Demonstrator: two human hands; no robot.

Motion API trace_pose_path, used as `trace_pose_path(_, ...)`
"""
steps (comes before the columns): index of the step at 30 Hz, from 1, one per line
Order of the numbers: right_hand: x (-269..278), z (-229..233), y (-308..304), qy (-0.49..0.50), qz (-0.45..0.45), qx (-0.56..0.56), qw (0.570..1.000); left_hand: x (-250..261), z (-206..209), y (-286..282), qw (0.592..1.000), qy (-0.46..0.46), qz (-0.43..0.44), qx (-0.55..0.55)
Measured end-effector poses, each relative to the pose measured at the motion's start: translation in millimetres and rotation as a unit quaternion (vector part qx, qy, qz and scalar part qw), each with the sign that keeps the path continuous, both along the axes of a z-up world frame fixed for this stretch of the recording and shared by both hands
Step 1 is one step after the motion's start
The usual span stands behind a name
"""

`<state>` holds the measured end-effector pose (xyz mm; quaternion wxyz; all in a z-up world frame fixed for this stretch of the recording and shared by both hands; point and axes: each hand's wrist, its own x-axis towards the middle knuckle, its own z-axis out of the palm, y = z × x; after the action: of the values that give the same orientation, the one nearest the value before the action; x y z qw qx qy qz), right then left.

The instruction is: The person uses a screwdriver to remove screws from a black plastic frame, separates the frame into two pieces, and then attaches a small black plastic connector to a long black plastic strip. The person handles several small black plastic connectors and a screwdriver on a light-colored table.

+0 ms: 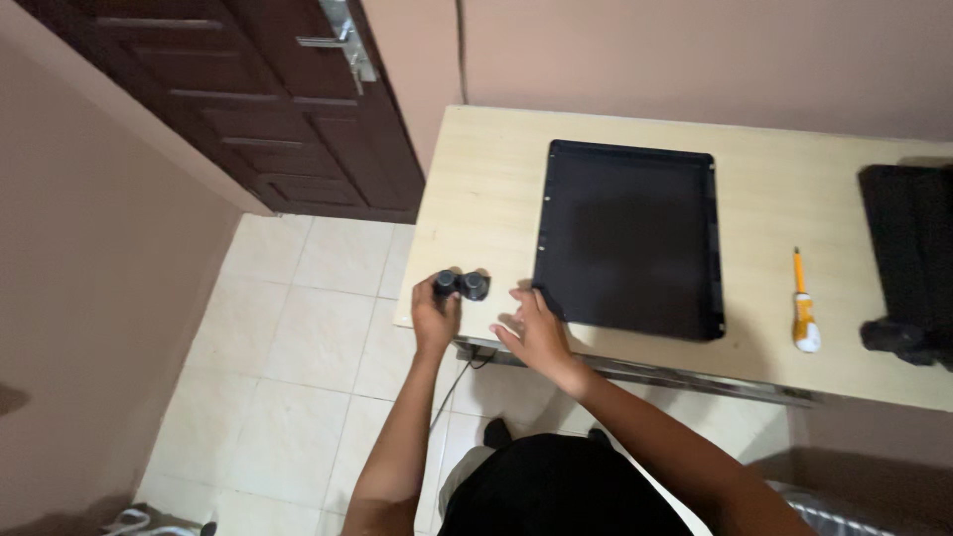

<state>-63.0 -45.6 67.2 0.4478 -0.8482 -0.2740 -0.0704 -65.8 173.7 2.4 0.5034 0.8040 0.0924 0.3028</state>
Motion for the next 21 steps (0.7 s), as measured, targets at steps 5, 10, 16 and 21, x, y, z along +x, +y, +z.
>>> trace_pose_path(5, -13.5, -20.1, -115.3, 0.065, -0.035, 0.022, 0.997, 6.8, -16.7, -10.6, 0.998, -0.044, 0.001, 0.036)
trace_pose_path(10, -9.9, -42.4, -262.1, -0.014, -0.282, 0.097, 0.954, -16.1, -14.8, -40.3, 0.992, 0.028, 0.100, 0.068)
trace_pose_path(16, -4.8, -55.4, -440.7, -0.089, -0.535, -0.010, 0.840, -45.6, 9.0, -116.8, 0.977, -0.058, 0.192, 0.077)
trace_pose_path(21, 5.8, -62.3, -501.6, -0.061, -0.590, -0.069, 0.802, -39.7, 27.3, -190.8, 0.973, -0.083, 0.194, 0.094)
